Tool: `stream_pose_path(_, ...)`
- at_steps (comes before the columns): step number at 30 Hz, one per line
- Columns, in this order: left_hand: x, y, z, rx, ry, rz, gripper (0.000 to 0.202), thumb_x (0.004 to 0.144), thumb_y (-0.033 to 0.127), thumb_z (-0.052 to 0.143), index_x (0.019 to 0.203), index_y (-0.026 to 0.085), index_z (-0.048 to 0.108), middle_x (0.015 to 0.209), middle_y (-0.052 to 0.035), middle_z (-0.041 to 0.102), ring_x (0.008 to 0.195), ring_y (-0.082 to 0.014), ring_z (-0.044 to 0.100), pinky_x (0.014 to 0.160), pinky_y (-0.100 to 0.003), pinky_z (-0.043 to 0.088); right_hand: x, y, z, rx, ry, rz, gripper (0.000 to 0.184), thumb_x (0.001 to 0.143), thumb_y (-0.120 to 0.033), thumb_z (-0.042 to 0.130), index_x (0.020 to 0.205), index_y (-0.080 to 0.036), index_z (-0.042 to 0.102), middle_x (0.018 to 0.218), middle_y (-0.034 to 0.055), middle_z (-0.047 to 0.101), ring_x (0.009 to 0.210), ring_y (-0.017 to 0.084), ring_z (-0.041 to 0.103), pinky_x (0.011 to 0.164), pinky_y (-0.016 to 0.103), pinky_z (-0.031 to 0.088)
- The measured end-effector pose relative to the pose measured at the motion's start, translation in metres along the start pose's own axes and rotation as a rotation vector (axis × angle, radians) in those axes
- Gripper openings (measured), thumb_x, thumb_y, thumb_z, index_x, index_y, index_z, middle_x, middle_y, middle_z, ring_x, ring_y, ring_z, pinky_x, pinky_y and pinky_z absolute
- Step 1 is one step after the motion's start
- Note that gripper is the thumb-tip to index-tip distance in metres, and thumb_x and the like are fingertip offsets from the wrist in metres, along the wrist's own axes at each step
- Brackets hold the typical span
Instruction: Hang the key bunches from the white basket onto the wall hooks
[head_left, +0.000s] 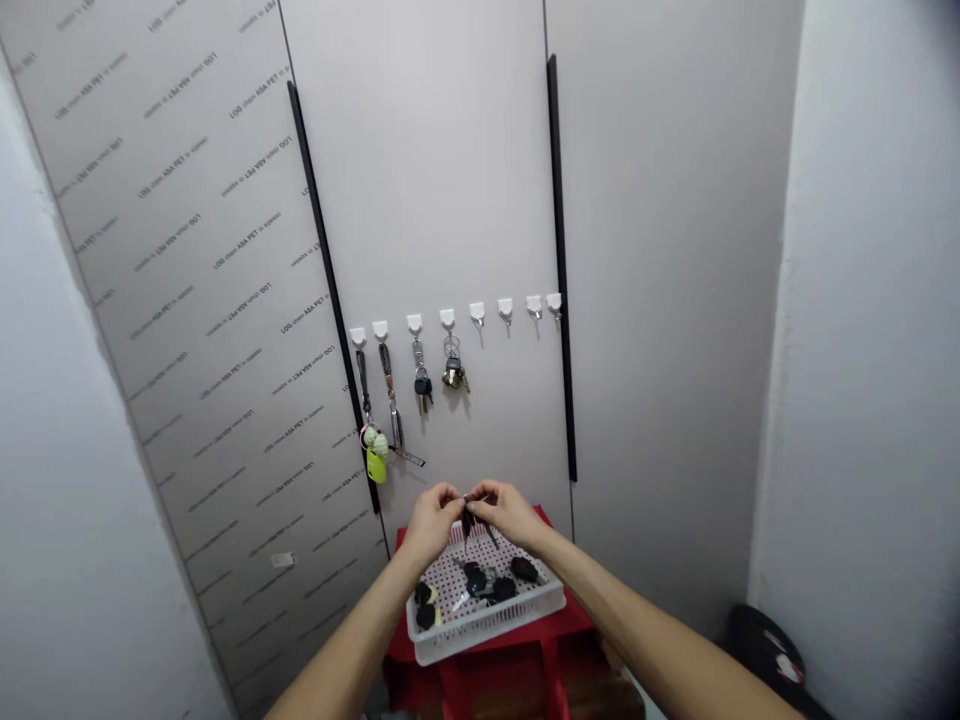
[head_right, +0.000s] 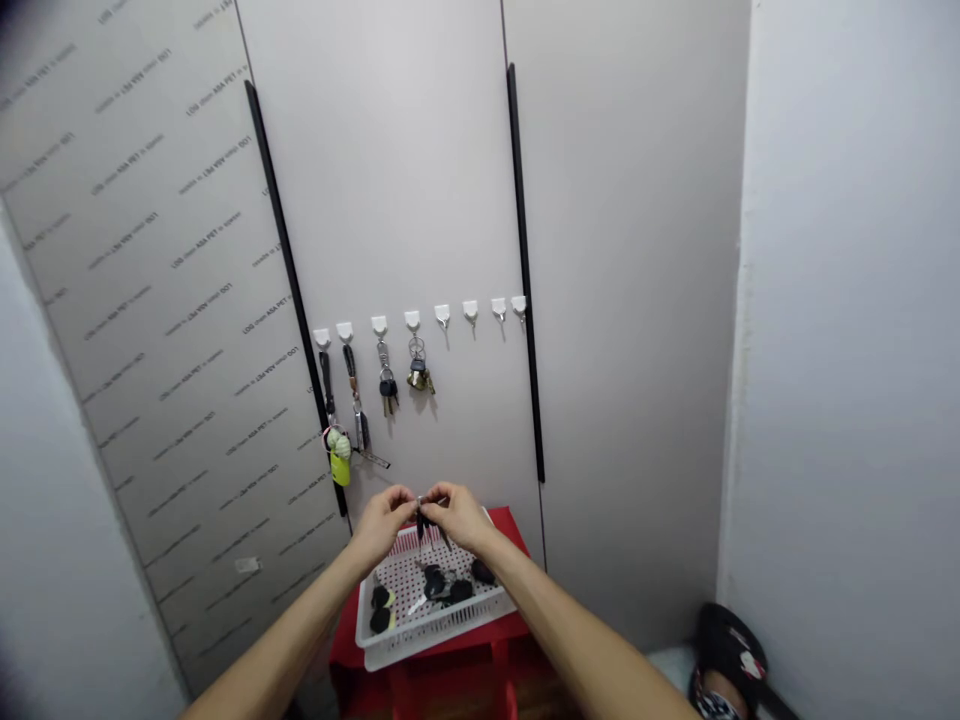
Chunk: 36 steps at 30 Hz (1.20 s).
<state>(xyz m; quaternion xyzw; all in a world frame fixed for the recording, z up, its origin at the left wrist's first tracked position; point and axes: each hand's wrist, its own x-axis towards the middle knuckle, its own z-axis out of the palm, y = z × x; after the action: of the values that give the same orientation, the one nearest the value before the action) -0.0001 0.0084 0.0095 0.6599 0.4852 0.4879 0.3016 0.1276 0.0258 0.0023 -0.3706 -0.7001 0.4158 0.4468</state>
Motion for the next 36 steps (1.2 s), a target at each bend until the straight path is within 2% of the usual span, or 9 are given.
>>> stream_pose_path(5, 0.0, -0.002, -0.001, -0.066, -0.002, -0.033, 0.011, 0.058, 0.024, 0.044, 0.053, 0.014, 0.043, 0.048, 0.0044, 0.041, 0.048, -0.007, 0.038, 0.049, -0.019, 0.032, 0.0, 0.004, -0.002, -0.067, -0.043, -0.156, 0.021, 0.064, -0.028, 0.044, 0.068, -0.014, 0.058, 0.066, 0.0017, 0.056, 0.066, 0.011, 0.049, 0.064, 0.024, 0.036)
stream_pose_path(8, 0.001, -0.001, -0.001, -0.115, -0.02, -0.033, 0.01, 0.058, 0.024, 0.044, 0.054, 0.014, 0.042, 0.048, 0.0044, 0.042, 0.049, -0.007, 0.039, 0.049, -0.019, 0.033, -0.001, 0.003, -0.003, -0.055, -0.061, -0.214, 0.024, 0.067, -0.032, 0.041, 0.066, -0.014, 0.058, 0.066, 0.0014, 0.056, 0.066, 0.011, 0.048, 0.065, 0.023, 0.036)
stream_pose_path(13, 0.003, 0.004, -0.002, -0.089, 0.033, -0.011, 0.01, 0.058, 0.023, 0.044, 0.054, 0.014, 0.044, 0.048, 0.0047, 0.042, 0.048, -0.0065, 0.037, 0.048, -0.018, 0.031, -0.003, -0.005, 0.001, 0.065, -0.091, -0.139, 0.027, 0.067, -0.037, 0.041, 0.066, -0.013, 0.054, 0.056, -0.0016, 0.05, 0.053, 0.008, 0.044, 0.054, 0.02, 0.036)
stream_pose_path(17, 0.004, 0.012, -0.002, -0.073, 0.089, -0.012, 0.011, 0.057, 0.024, 0.045, 0.052, 0.013, 0.045, 0.047, 0.005, 0.041, 0.046, -0.006, 0.036, 0.047, -0.018, 0.03, -0.002, -0.012, 0.005, 0.125, -0.024, -0.101, 0.027, 0.064, -0.039, 0.042, 0.061, -0.013, 0.05, 0.051, -0.0034, 0.045, 0.049, 0.006, 0.04, 0.05, 0.019, 0.034)
stream_pose_path(22, 0.007, 0.026, 0.0, -0.217, 0.081, -0.076, 0.012, 0.057, 0.025, 0.047, 0.056, 0.013, 0.045, 0.048, 0.005, 0.042, 0.045, -0.0052, 0.038, 0.046, -0.018, 0.031, 0.004, -0.02, 0.006, 0.243, 0.053, -0.046, 0.026, 0.061, -0.039, 0.044, 0.058, -0.013, 0.047, 0.048, -0.0047, 0.04, 0.045, 0.005, 0.036, 0.045, 0.018, 0.031)
stream_pose_path(25, 0.011, 0.035, 0.0, -0.279, 0.07, -0.116, 0.014, 0.057, 0.026, 0.048, 0.061, 0.014, 0.046, 0.053, 0.004, 0.046, 0.047, -0.0057, 0.041, 0.045, -0.017, 0.033, 0.015, -0.026, 0.0, 0.258, 0.133, -0.016, 0.026, 0.058, -0.039, 0.046, 0.058, -0.013, 0.047, 0.046, -0.0053, 0.038, 0.042, 0.004, 0.034, 0.04, 0.017, 0.029)
stream_pose_path(28, 0.022, 0.047, 0.001, -0.236, 0.078, -0.094, 0.013, 0.058, 0.022, 0.048, 0.068, 0.014, 0.047, 0.059, 0.0017, 0.05, 0.051, -0.0066, 0.045, 0.045, -0.017, 0.033, 0.032, -0.037, -0.011, 0.253, 0.221, -0.027, 0.025, 0.057, -0.037, 0.046, 0.061, -0.013, 0.049, 0.046, -0.0048, 0.04, 0.04, 0.004, 0.034, 0.038, 0.016, 0.028)
stream_pose_path(36, 0.079, 0.092, 0.003, 0.08, 0.162, 0.161, 0.037, 0.06, 0.013, 0.046, 0.097, 0.016, 0.041, 0.08, -0.0045, 0.055, 0.06, -0.0102, 0.05, 0.058, -0.023, 0.037, 0.098, -0.096, -0.051, 0.131, 0.427, -0.157, 0.023, 0.061, -0.032, 0.041, 0.068, -0.013, 0.051, 0.055, -0.0014, 0.048, 0.045, 0.005, 0.041, 0.04, 0.016, 0.034)
